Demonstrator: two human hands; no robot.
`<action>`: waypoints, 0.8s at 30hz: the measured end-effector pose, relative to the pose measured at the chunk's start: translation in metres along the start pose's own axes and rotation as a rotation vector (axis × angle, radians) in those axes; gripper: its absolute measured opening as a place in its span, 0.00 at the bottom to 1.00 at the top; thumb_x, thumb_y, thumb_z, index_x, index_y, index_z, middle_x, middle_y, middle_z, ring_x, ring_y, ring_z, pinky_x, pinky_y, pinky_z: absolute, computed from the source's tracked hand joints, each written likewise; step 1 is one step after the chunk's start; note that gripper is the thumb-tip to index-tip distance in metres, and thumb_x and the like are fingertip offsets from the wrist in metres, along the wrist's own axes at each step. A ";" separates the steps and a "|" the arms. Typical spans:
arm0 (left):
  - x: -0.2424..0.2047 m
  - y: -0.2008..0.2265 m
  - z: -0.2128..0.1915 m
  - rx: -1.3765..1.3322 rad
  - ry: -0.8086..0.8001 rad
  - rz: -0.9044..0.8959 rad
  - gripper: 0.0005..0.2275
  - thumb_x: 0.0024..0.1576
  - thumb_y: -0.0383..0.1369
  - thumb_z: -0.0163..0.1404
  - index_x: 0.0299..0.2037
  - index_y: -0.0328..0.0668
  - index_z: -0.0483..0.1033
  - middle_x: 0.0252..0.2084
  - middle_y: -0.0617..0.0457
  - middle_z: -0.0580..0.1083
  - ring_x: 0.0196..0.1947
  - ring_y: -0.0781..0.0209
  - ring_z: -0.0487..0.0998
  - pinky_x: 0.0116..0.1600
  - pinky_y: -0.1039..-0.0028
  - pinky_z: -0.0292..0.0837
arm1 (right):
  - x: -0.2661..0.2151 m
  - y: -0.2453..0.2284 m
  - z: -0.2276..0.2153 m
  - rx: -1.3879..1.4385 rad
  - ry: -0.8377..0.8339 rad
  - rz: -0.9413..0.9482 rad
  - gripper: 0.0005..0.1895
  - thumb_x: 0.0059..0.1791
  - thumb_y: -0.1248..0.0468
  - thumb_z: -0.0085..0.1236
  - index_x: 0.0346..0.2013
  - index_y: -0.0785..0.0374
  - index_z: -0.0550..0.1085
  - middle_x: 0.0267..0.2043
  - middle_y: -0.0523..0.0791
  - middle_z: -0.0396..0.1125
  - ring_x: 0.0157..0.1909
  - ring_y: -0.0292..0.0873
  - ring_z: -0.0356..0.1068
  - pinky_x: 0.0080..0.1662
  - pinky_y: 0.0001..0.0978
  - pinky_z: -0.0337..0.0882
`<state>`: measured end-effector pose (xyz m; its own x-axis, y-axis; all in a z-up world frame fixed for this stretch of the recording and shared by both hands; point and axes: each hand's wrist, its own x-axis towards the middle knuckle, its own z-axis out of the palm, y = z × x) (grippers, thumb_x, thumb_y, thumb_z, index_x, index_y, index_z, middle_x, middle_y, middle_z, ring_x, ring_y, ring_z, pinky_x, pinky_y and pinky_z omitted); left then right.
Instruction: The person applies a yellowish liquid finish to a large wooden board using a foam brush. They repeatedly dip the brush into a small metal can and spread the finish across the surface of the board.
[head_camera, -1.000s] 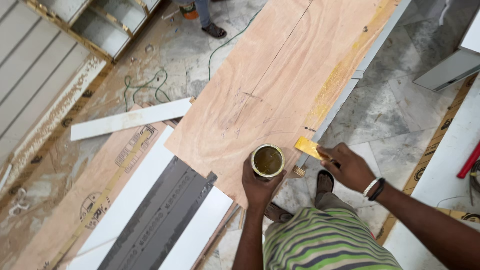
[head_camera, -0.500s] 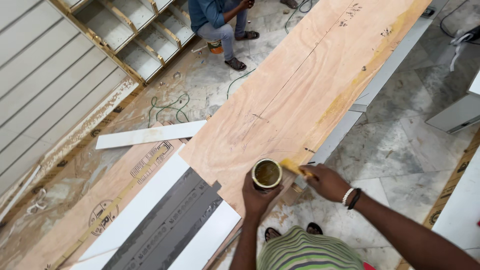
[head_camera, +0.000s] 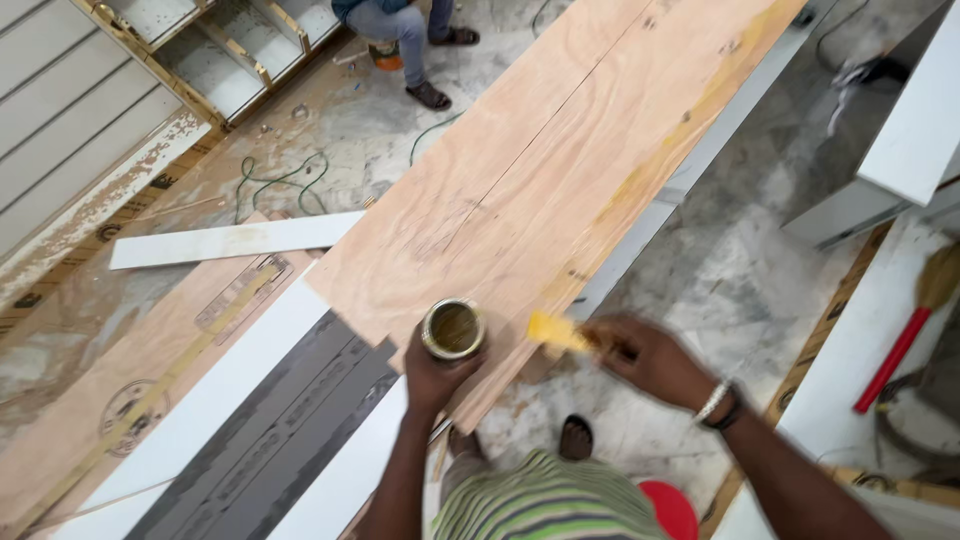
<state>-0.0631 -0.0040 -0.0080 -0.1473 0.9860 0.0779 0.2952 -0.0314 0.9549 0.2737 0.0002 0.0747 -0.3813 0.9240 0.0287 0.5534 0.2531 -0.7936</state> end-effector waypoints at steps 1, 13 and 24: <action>0.001 -0.003 -0.002 -0.048 -0.008 0.008 0.37 0.36 0.34 0.74 0.57 0.34 0.70 0.52 0.45 0.79 0.52 0.57 0.81 0.56 0.66 0.79 | 0.006 -0.017 -0.007 -0.088 0.005 0.029 0.22 0.45 0.59 0.65 0.54 0.55 0.76 0.49 0.44 0.73 0.43 0.44 0.76 0.45 0.38 0.77; 0.012 -0.026 -0.028 0.015 -0.216 0.261 0.42 0.38 0.43 0.74 0.62 0.35 0.69 0.57 0.44 0.75 0.56 0.51 0.80 0.60 0.64 0.78 | 0.081 -0.196 0.051 -1.225 -0.327 -0.191 0.15 0.45 0.59 0.55 0.46 0.49 0.78 0.41 0.39 0.67 0.47 0.41 0.67 0.49 0.36 0.65; 0.012 -0.031 -0.032 0.017 -0.219 0.352 0.40 0.40 0.44 0.72 0.62 0.38 0.68 0.56 0.44 0.75 0.55 0.49 0.79 0.59 0.62 0.77 | 0.100 -0.171 0.089 -0.663 -0.290 0.047 0.24 0.36 0.65 0.66 0.48 0.57 0.80 0.52 0.45 0.68 0.51 0.47 0.70 0.53 0.41 0.68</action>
<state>-0.1043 0.0034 -0.0279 0.1694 0.9272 0.3340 0.3076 -0.3717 0.8759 0.0755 0.0240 0.1592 -0.4765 0.8482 -0.2313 0.8715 0.4209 -0.2517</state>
